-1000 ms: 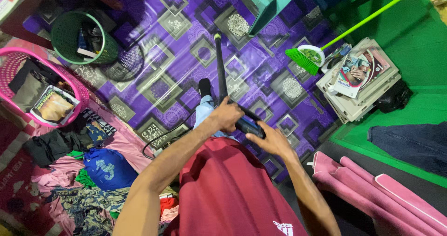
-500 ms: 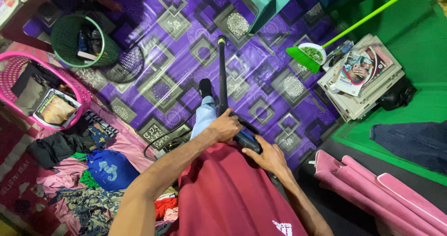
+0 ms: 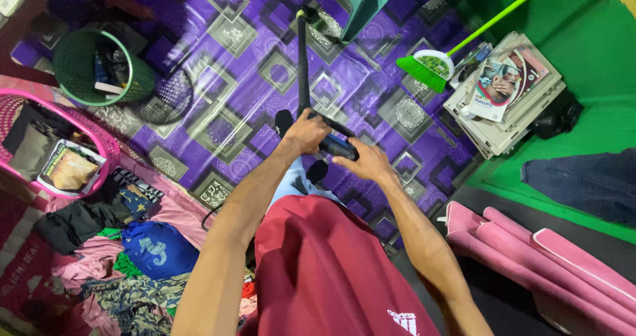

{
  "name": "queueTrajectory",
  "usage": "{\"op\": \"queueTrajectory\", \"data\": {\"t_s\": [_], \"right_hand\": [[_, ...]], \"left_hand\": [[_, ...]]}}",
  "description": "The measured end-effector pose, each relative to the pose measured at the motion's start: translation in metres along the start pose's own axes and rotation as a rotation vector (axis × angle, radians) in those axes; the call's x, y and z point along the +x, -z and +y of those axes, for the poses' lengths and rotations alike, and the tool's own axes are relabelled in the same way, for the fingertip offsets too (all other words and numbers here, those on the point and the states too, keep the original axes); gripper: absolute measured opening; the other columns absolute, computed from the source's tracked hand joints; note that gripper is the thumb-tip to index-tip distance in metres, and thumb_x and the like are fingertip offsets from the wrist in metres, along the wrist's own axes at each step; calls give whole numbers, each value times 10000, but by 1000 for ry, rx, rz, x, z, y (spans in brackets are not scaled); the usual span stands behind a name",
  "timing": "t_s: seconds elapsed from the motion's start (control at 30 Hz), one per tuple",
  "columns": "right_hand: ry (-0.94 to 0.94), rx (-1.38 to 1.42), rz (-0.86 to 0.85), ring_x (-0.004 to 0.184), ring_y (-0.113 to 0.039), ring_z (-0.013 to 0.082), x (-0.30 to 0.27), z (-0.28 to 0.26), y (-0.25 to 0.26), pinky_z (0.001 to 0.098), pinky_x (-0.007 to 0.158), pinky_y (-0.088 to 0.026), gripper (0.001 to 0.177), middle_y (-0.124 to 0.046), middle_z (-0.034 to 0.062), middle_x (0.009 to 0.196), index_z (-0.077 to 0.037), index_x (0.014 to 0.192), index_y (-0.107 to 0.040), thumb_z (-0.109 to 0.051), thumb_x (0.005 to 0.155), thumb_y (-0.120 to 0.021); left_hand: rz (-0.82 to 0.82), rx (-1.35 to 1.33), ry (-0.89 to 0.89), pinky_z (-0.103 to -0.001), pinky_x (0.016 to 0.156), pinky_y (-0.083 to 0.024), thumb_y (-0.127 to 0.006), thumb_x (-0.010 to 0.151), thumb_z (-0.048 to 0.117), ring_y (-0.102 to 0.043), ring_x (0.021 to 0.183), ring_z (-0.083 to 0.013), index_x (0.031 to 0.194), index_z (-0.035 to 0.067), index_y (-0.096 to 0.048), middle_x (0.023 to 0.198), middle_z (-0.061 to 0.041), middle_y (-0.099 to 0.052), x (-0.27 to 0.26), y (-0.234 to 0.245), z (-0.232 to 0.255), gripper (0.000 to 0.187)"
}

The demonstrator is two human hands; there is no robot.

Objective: The person folds pants, places them in a cabinet, and then connects the tubes and components of a vacuum cleaner by hand.

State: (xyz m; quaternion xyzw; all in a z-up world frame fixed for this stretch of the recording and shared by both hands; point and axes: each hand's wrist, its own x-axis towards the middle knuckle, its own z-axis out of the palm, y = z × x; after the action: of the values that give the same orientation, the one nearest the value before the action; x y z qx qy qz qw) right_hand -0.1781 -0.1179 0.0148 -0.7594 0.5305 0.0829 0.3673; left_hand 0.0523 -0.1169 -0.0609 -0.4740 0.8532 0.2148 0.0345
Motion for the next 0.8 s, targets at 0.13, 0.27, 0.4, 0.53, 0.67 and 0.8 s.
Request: {"op": "queueTrajectory", "data": {"t_s": [0.13,0.27,0.4,0.53,0.67,0.8], "right_hand": [[-60,12,-62,1030,-721,410,33,-8,18,494,889,-563,903,-753,193,1091,-164,1417,-579,-743,734,-700],[2,-5,-41,1072,-697,409,58,-10,18,500,902,-544,903,-738,198,1130,-148,1394,-583,-718,711,-745],[-6,4,-79,1076,-694,413,66,-9,9,499,920,-544,923,-739,208,1133,-156,1419,-568,-717,707,-746],[-14,47,-101,1057,-710,396,52,-6,9,489,912,-550,933,-747,215,1092,-139,1413,-566,-710,701,-761],[-40,87,-126,1020,-725,393,22,-5,13,485,875,-557,931,-741,215,1070,-118,1403,-560,-691,700,-770],[-14,101,-115,1010,-737,383,-16,-3,13,479,861,-569,893,-759,212,1041,-113,1381,-574,-694,726,-750]], "left_hand": [[-13,-21,105,-556,1137,-364,-843,693,226,-593,1226,-211,1189,164,-686,1178,5,-710,21,2,-21,524],[-41,-28,229,-568,1158,-347,-817,686,135,-570,1274,-220,1221,157,-672,1225,-23,-683,31,-3,-33,555],[-44,-71,288,-596,1176,-319,-795,694,93,-545,1308,-235,1271,136,-643,1263,-41,-659,23,-3,-34,598],[-63,-102,246,-605,1183,-308,-793,684,112,-536,1319,-241,1277,143,-647,1292,-44,-650,11,3,-22,611],[-20,-106,180,-615,1161,-321,-796,662,140,-545,1306,-246,1254,145,-671,1275,-60,-661,-2,8,-2,606],[-9,-93,56,-619,1154,-329,-805,616,204,-599,1200,-242,1232,138,-680,1159,-38,-713,-17,13,21,633]]}}
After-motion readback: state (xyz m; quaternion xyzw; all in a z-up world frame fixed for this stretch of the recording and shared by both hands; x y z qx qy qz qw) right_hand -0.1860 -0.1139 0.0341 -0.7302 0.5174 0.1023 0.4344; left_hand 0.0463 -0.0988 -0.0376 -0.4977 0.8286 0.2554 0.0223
